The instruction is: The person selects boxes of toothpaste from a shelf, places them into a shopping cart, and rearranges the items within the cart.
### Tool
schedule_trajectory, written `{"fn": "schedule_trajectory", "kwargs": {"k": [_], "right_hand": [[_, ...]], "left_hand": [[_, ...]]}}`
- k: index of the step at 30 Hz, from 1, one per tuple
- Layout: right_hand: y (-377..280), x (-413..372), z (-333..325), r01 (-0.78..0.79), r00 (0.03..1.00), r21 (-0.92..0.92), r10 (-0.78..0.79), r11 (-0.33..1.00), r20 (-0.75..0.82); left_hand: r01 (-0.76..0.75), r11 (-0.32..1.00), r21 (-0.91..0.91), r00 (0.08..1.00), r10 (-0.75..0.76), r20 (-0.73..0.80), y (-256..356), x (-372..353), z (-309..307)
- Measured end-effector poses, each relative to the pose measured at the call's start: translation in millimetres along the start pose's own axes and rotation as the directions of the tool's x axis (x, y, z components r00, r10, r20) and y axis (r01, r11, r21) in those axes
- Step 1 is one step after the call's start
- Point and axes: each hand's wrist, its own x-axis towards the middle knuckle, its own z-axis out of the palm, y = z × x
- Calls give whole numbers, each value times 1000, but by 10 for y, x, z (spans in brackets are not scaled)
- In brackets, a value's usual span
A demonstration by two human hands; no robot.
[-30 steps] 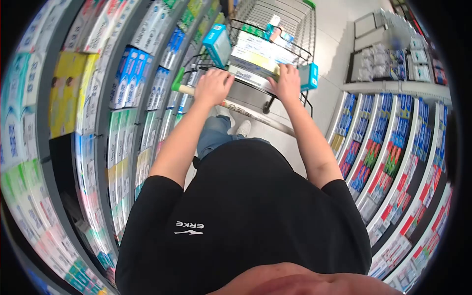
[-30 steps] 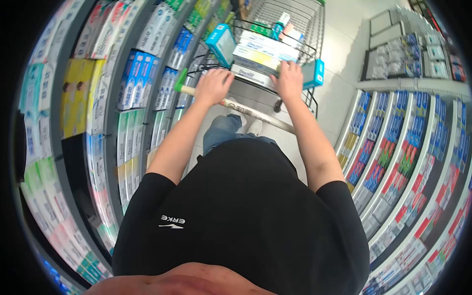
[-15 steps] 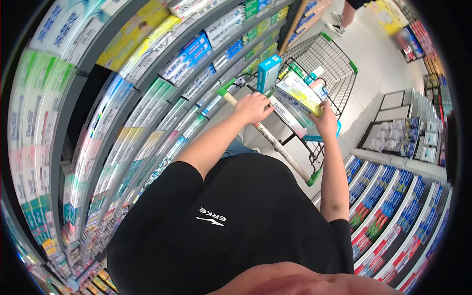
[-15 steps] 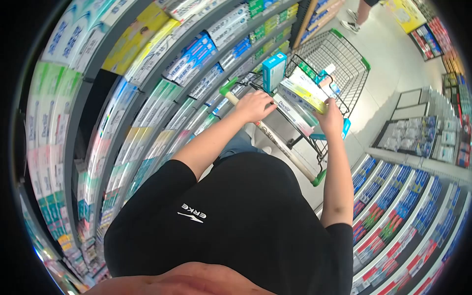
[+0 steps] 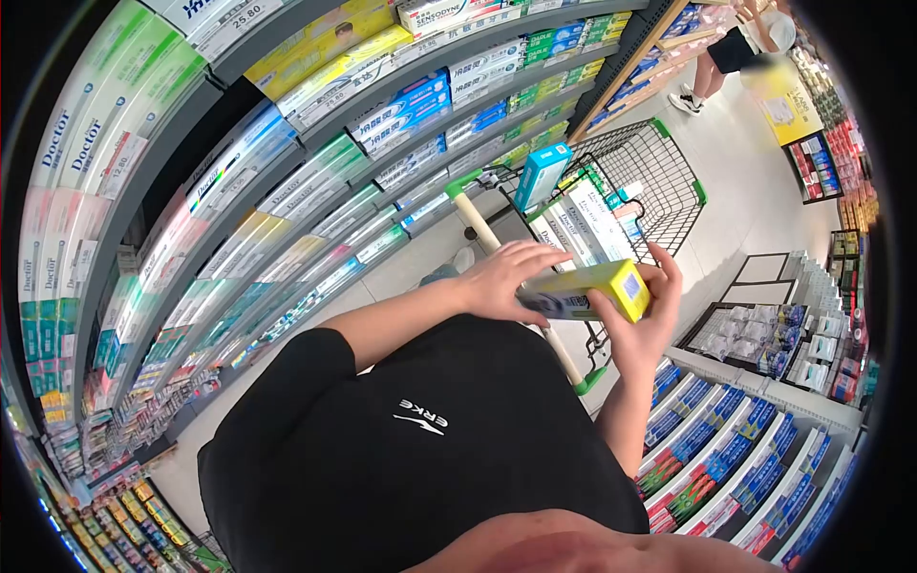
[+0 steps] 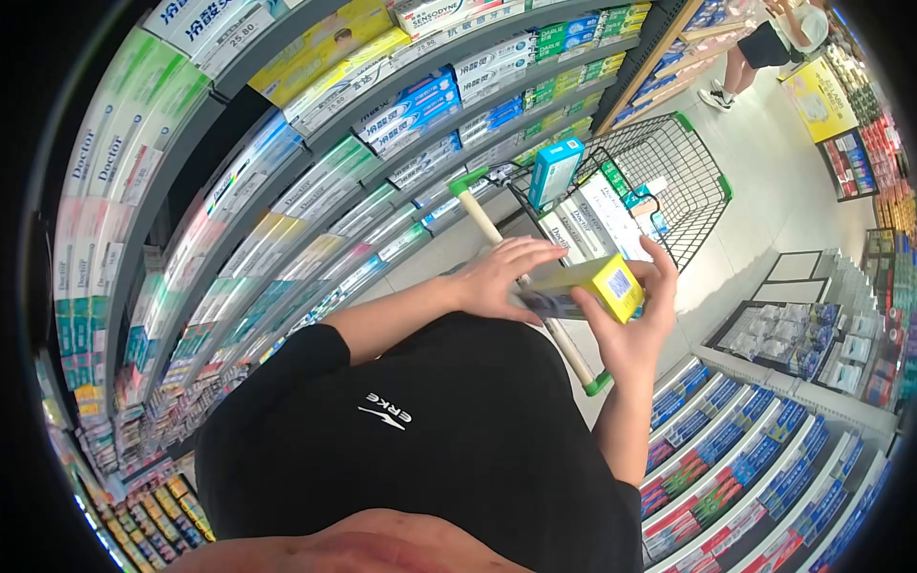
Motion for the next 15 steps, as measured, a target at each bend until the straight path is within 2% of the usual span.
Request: {"fn": "schedule_trajectory", "kwargs": {"k": [1, 2, 3, 4, 5, 6, 8, 9, 10, 11, 12, 13, 14, 15], "right_hand": [[27, -55, -30, -23, 1000, 143, 23, 989, -1], [63, -70, -12, -21, 1000, 146, 21, 989, 0], [109, -92, 29, 48, 998, 254, -38, 966, -42], [171, -124, 72, 115, 992, 357, -89, 927, -90], [304, -63, 126, 253, 964, 227, -224, 941, -146], [386, -75, 166, 262, 951, 64, -246, 963, -188], [707, -140, 79, 150, 988, -242, -153, 958, 10], [864, -200, 132, 97, 994, -243, -82, 965, 70], [1000, -265, 165, 17, 988, -297, 30, 955, 152], [1157, -340, 196, 51, 974, -357, 32, 933, 223], [1323, -422, 230, 90, 955, -413, 38, 906, 293], [1483, -545, 267, 85, 956, -410, 41, 908, 289], [1634, -672, 306, 103, 943, -484, 69, 869, 325], [1786, -766, 356, 128, 929, -552, 96, 824, 358]], "left_hand": [[115, 992, -56, 991, -111, 69, 80, -44, -51], [232, 967, -102, 966, -217, 144, 126, -79, -119], [141, 990, -8, 990, -141, 11, 143, -117, -206], [97, 990, 102, 995, -96, -11, 133, -140, -355], [53, 976, 211, 998, -48, -28, 92, -141, -541], [76, 959, 272, 997, -70, -30, 51, -154, -744], [138, 900, 413, 990, -112, -86, -100, -210, -1185], [205, 829, 520, 977, -143, -158, -127, -216, -1443], [228, 812, 537, 965, -114, -237, -248, -268, -1711], [270, 725, 633, 956, -123, -267, -234, -223, -2014], [368, 624, 689, 927, -193, -320, -221, -204, -2285], [380, 505, 775, 924, -170, -342, -246, -205, -2530], [465, 392, 794, 884, -246, -397, -241, -182, -2753], [439, 358, 824, 898, -181, -400, -272, -177, -2950]]}}
